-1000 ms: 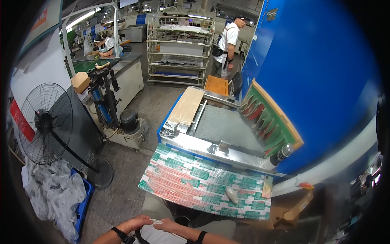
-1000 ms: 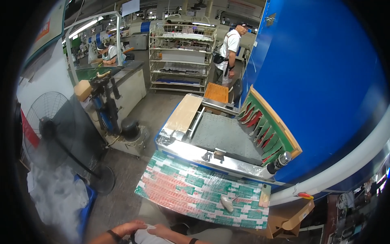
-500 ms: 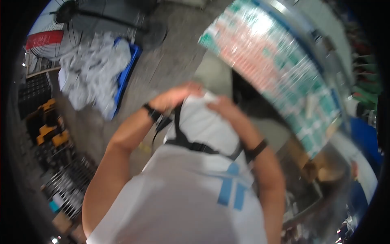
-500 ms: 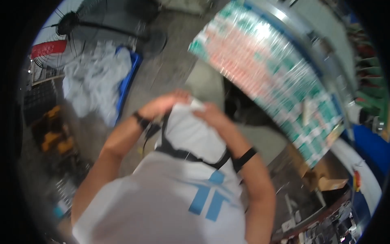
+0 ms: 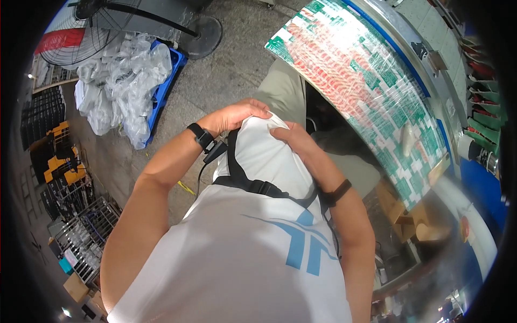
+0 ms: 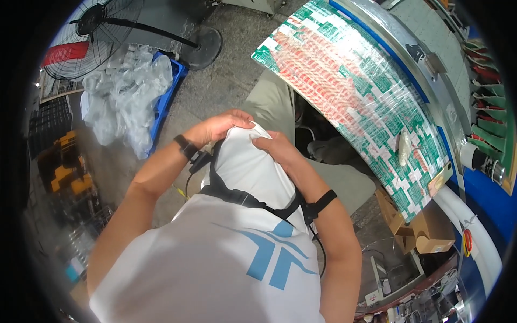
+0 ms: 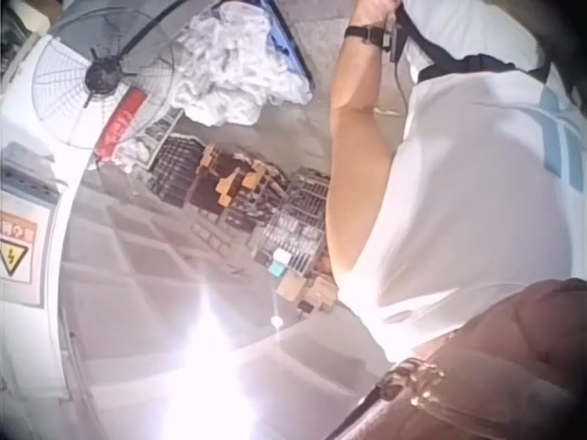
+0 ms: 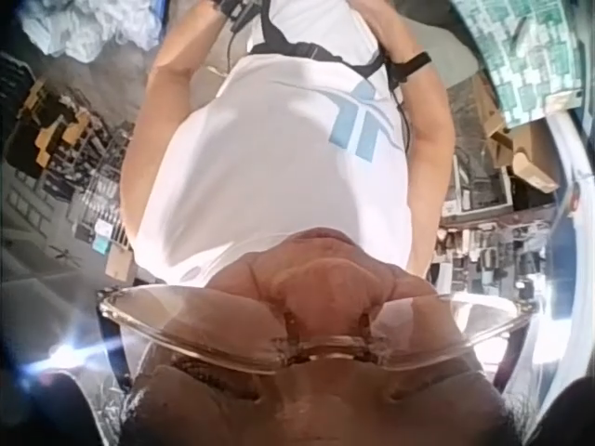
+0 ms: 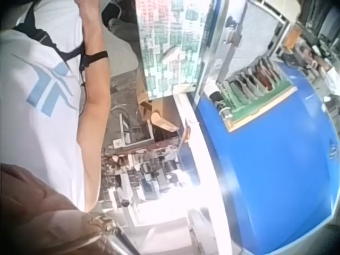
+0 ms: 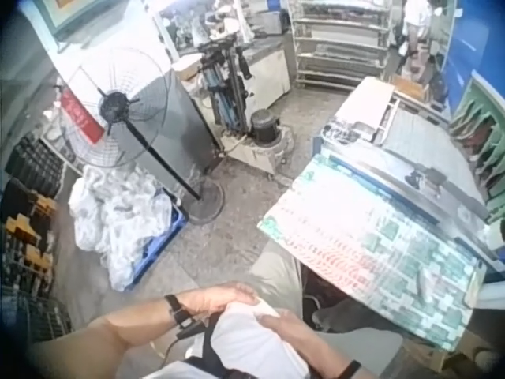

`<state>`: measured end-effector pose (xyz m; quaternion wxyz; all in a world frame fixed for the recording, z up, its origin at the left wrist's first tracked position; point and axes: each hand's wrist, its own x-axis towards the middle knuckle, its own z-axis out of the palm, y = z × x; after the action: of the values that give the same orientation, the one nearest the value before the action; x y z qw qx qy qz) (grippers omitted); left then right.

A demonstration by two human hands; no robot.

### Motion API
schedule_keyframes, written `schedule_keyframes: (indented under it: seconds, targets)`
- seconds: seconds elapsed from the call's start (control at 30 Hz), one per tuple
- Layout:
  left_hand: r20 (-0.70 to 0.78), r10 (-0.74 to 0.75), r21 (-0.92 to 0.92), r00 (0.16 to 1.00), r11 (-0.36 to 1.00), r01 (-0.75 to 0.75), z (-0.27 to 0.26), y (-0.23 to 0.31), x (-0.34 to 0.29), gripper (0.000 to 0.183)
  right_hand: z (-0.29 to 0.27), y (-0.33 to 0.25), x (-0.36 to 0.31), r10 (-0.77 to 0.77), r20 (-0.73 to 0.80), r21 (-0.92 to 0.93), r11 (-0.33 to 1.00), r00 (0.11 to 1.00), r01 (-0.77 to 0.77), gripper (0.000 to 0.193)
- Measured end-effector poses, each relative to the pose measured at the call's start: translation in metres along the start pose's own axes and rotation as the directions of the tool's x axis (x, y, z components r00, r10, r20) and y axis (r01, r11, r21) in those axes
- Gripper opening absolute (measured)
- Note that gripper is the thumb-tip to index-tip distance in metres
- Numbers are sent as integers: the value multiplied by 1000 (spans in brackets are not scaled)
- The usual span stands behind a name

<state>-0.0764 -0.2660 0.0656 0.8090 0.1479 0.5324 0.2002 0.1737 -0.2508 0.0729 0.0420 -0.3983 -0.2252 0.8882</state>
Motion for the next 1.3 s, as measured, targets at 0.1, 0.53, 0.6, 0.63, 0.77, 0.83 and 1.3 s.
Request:
schedule_keyframes:
  seconds: [0.1, 0.53, 0.6, 0.63, 0.77, 0.83, 1.3]
  targets:
    - [-9, 16, -32, 1000, 999, -16, 5, 15, 1, 18, -5, -11, 5, -26, 60, -18, 999, 998, 27, 31]
    - [73, 82, 133, 994, 987, -91, -7, 6, -4, 23, -33, 12, 55, -103, -58, -665, 746, 993, 38, 82]
    - [37, 16, 157, 999, 987, -21, -7, 1, 10, 20, -49, 50, 73, -209, -54, -545, 826, 976, 147, 73]
    - [48, 34, 185, 998, 982, -42, -1, 4, 8, 23, -46, 48, 69, -259, -49, -498, 843, 965, 202, 68]
    - [139, -81, 589, 987, 808, -17, 9, 34, 2, 28, -46, 16, 29, -118, 95, -413, 899, 988, 147, 42]
    - [163, -163, 738, 973, 675, -10, 19, 51, -5, 31, -43, 8, 16, -137, 112, -373, 912, 984, 169, 35]
    - [154, -191, 610, 969, 790, 59, 28, 61, -10, 25, -73, 24, 39, -96, 101, -137, 985, 990, 110, 29]
